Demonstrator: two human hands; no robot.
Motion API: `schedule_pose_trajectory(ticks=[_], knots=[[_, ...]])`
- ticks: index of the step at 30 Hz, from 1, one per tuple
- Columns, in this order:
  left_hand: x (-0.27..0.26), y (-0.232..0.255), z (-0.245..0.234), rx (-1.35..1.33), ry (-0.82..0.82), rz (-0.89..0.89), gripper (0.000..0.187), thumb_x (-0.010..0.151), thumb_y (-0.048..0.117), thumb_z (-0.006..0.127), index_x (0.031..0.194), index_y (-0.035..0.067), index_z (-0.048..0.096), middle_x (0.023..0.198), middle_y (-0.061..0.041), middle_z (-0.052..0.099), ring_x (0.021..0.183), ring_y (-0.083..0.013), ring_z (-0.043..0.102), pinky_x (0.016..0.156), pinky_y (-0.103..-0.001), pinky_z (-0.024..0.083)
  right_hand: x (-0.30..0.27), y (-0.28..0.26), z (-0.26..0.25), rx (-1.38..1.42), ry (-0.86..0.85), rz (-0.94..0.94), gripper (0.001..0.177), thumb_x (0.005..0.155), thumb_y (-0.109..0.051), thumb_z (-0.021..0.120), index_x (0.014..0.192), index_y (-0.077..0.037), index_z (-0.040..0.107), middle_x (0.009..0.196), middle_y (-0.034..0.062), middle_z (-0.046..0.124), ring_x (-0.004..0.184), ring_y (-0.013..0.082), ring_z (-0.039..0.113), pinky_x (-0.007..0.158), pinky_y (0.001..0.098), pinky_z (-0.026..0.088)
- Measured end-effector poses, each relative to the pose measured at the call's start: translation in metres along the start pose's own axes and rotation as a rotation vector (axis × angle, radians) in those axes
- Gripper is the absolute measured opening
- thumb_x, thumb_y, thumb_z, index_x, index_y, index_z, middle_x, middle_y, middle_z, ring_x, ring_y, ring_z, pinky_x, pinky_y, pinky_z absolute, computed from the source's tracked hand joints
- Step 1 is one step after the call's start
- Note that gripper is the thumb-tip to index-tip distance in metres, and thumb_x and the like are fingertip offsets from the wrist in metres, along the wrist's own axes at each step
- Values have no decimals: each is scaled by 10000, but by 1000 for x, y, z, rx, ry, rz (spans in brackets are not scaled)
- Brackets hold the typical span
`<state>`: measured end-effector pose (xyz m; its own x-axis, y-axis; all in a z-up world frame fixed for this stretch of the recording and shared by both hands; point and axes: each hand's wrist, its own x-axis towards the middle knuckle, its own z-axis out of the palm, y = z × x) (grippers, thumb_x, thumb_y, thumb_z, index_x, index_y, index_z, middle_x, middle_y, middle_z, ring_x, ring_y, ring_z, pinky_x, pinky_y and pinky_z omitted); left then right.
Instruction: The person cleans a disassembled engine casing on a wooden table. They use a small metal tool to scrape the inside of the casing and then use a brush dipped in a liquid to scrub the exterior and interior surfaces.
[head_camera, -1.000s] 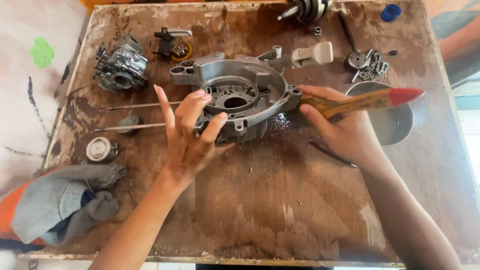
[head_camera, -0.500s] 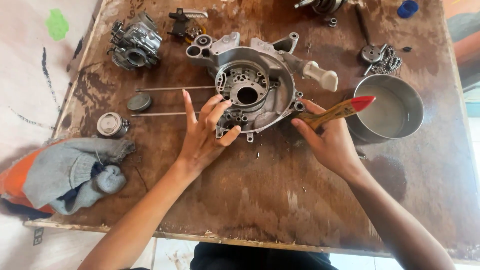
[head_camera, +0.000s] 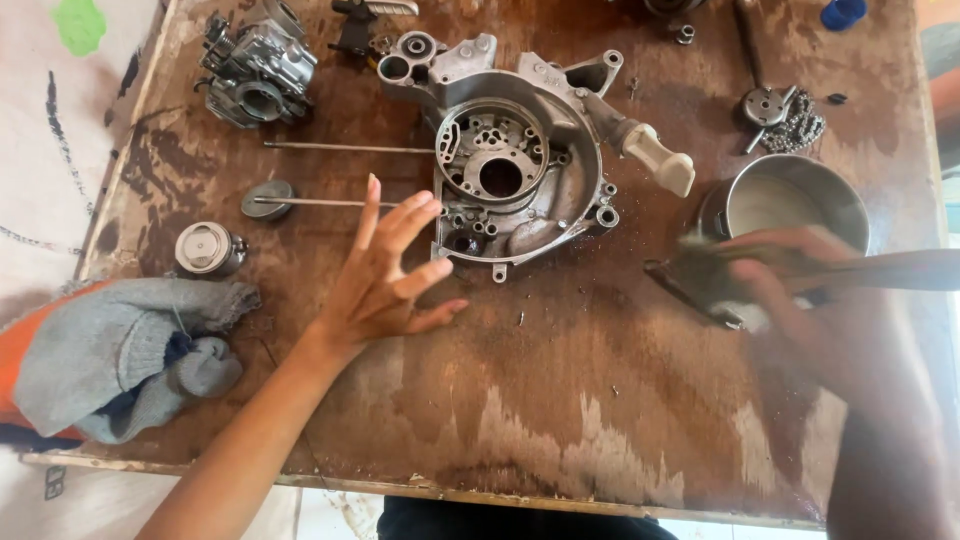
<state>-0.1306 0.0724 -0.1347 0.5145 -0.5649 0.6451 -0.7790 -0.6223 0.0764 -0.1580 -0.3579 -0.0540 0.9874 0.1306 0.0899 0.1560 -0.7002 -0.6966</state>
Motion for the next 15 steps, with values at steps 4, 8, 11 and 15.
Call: schedule_pose_trajectory(ticks=[4,8,11,15], knots=[[10,-23,-19,-53,71,-10,912,872,707,683,1459,87,363,1504,-147,466,1391,-291,551,1288,-659,210,14,94,-38,-16,350,-109,216,1238,-185,514,1256,10,606,985,135,698,897,177,686,841,287,540],[31,-47,-36,-22,33,-11,1058,777,831,654,1431,20,467,1470,-181,535,1382,-349,570,1306,-617,234,29,144,-30,-204,382,-53,246,1196,-176,608,1172,65,655,956,188,702,866,271,691,838,354,542],[32,-59,-29,-48,0,-74,1199,717,923,641,1421,-39,522,1471,-212,578,1405,-380,571,1315,-618,240,31,144,-22,-153,378,-5,232,1157,-177,652,1160,53,673,974,152,728,916,240,727,893,350,561],[27,-63,-17,-31,-72,-179,1368,626,1002,526,1454,-87,522,1486,-246,582,1418,-388,553,1306,-628,222,39,134,-10,-207,493,-58,211,1128,-146,685,1125,65,687,1013,173,728,965,276,729,903,386,552]])
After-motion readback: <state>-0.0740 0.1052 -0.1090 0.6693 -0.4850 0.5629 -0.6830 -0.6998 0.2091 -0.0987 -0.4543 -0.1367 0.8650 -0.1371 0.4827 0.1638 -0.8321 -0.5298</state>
